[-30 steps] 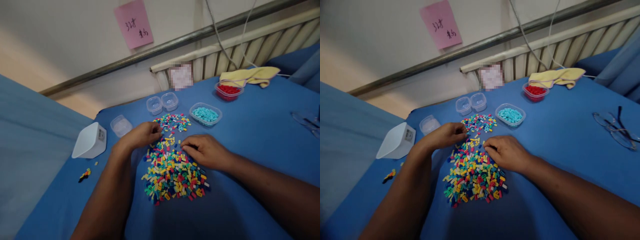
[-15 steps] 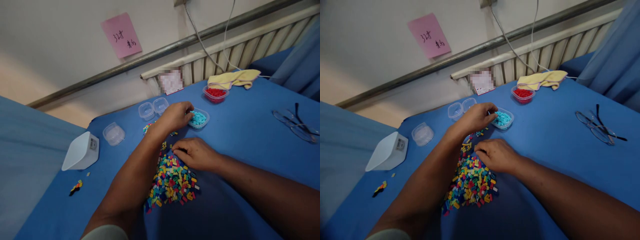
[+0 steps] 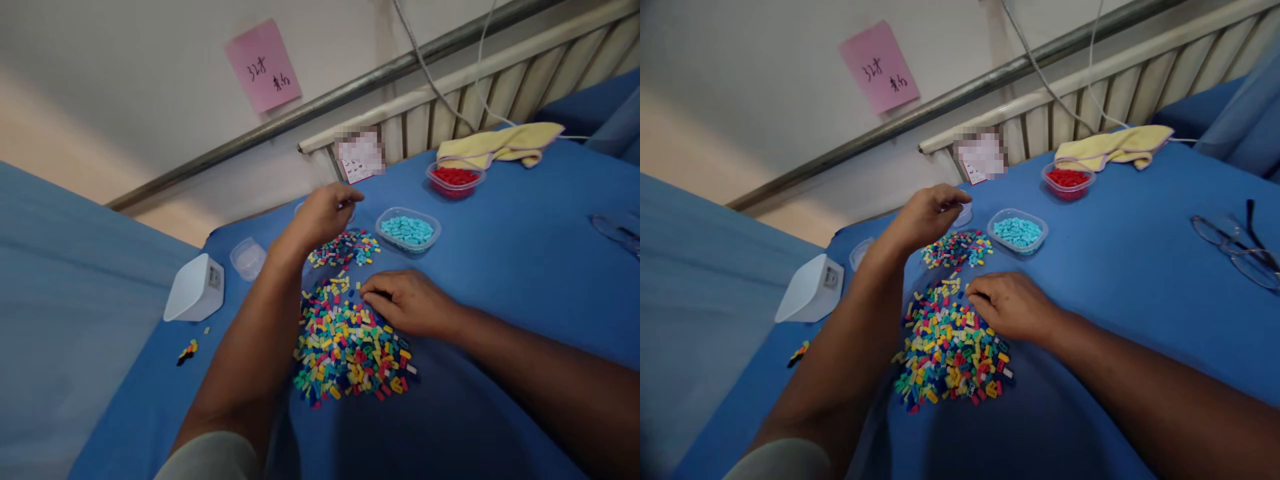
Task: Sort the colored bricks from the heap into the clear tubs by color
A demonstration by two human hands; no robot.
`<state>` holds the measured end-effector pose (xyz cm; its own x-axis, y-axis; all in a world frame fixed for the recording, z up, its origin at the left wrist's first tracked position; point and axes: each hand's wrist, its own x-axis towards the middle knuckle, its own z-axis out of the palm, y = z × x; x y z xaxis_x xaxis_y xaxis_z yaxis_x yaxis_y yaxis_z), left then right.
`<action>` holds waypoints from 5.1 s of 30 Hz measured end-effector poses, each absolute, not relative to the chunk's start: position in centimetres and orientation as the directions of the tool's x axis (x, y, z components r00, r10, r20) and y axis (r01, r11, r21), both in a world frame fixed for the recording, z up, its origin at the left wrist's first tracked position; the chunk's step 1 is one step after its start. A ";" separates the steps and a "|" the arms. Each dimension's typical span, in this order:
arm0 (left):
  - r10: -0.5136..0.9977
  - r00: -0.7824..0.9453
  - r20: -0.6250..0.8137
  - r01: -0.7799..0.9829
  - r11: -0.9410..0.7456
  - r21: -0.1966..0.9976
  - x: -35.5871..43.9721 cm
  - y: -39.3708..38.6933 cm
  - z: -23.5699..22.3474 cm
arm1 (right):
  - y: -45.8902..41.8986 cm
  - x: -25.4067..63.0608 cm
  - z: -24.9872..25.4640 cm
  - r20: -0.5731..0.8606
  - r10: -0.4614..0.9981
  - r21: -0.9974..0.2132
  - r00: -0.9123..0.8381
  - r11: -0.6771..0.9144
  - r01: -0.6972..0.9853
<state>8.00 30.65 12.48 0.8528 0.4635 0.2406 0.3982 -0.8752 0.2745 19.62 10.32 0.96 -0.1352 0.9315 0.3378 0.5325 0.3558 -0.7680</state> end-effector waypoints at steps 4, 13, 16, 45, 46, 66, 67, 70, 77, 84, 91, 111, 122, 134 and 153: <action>0.629 0.774 0.073 0.593 -0.761 0.264 4.0 32.5 12.9 | 10.3 19.5 0.8 0.324 0.936 -0.767 -0.138 0.345 0.541; 0.741 0.647 -0.178 0.762 -0.637 0.115 -0.9 32.2 8.8 | 10.1 19.5 0.9 0.295 0.944 -0.773 -0.148 0.326 0.544; 0.754 0.644 -0.133 0.765 -0.629 0.136 -1.7 32.1 8.2 | 10.0 19.5 1.2 0.279 0.949 -0.779 -0.144 0.311 0.545; 0.666 0.734 -0.136 0.679 -0.720 0.144 -2.6 31.2 8.1 | 9.6 19.7 1.0 0.269 0.953 -0.757 -0.140 0.299 0.581; 0.653 0.747 -0.123 0.665 -0.733 0.143 -2.5 31.1 8.1 | 9.6 19.7 1.0 0.271 0.952 -0.756 -0.139 0.300 0.582; 0.649 0.733 -0.205 0.672 -0.644 0.365 -3.4 30.8 10.4 | 9.6 19.8 0.9 0.264 0.953 -0.757 -0.145 0.298 0.581; 0.624 0.752 -0.213 0.651 -0.650 0.393 -3.2 30.7 10.3 | 9.6 19.8 0.9 0.267 0.953 -0.758 -0.143 0.299 0.580; 0.569 0.776 -0.273 0.624 -0.631 0.461 -3.0 30.5 9.6 | 9.6 19.7 0.9 0.276 0.951 -0.759 -0.140 0.305 0.575; 0.607 0.769 -0.202 0.614 -0.613 0.497 -2.9 30.7 9.5 | 9.6 19.8 1.0 0.260 0.953 -0.761 -0.153 0.300 0.575; 0.636 0.760 -0.134 0.637 -0.687 0.349 -2.0 30.5 9.2 | 9.6 19.8 0.8 0.268 0.951 -0.759 -0.152 0.305 0.574; 0.688 0.722 -0.074 0.648 -0.635 0.420 -2.4 31.1 8.8 | 9.6 19.8 0.8 0.274 0.952 -0.753 -0.136 0.300 0.585; 0.541 0.821 -0.182 0.569 -0.801 0.188 -1.0 30.0 7.7 | 9.5 19.8 0.8 0.276 0.949 -0.760 -0.149 0.311 0.571; 0.553 0.787 -0.274 0.600 -0.789 0.130 -0.9 29.7 8.4 | 9.5 19.8 0.7 0.280 0.948 -0.751 -0.149 0.313 0.581; 0.594 0.769 -0.236 0.614 -0.790 0.011 -1.0 29.4 8.6 | 9.8 19.7 0.7 0.284 0.948 -0.763 -0.141 0.312 0.566; 0.583 0.810 -0.062 0.569 -0.755 0.327 2.6 28.9 11.2 | 10.9 19.1 1.2 0.302 0.945 -0.776 -0.122 0.318 0.545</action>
<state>2.60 28.89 11.20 0.8098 0.5834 -0.0616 0.5686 -0.7547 0.3274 19.11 10.85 1.22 -0.1216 0.9455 0.3021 0.5453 0.3180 -0.7756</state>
